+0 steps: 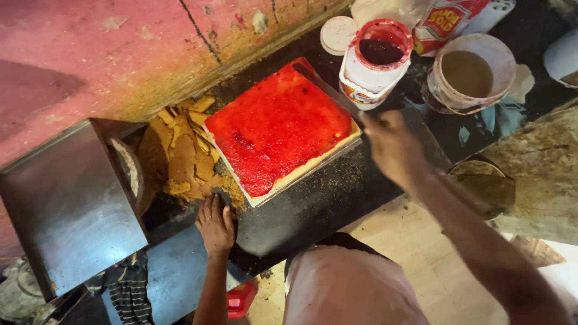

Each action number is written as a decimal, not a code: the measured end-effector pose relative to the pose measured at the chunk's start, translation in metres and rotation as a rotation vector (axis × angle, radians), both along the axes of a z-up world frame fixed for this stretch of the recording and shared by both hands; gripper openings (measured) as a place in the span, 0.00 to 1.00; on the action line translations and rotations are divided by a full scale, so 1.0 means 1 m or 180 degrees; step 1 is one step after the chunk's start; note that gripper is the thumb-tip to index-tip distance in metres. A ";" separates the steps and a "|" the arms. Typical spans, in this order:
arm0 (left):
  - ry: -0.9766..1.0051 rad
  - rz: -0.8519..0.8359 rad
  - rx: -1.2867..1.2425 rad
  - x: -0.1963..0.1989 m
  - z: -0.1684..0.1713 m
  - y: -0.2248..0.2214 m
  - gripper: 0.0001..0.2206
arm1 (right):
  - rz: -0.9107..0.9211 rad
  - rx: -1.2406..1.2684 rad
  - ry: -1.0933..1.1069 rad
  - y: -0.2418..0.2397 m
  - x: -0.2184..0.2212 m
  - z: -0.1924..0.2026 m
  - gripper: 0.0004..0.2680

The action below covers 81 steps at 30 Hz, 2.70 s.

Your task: The person spreads a red jam-like substance onto a large rectangular cake using a flat knife, covering the surface in multiple strokes.

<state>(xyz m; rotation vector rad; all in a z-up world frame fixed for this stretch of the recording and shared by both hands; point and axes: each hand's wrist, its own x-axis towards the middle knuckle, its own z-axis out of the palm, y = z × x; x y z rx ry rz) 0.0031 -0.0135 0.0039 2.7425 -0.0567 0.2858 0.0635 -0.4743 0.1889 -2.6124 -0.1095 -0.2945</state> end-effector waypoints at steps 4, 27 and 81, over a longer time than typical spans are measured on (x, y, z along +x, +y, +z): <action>0.0027 0.0063 -0.0095 0.000 -0.003 0.004 0.23 | -0.0120 -0.0614 0.0298 0.042 0.005 -0.017 0.14; 0.0147 0.0112 -0.0086 0.002 -0.003 0.004 0.23 | -0.0251 -0.0864 -0.0243 0.060 0.043 -0.030 0.18; 0.0185 0.0192 -0.0064 0.003 -0.001 0.000 0.23 | -0.0187 0.0390 0.0014 0.058 -0.061 -0.045 0.13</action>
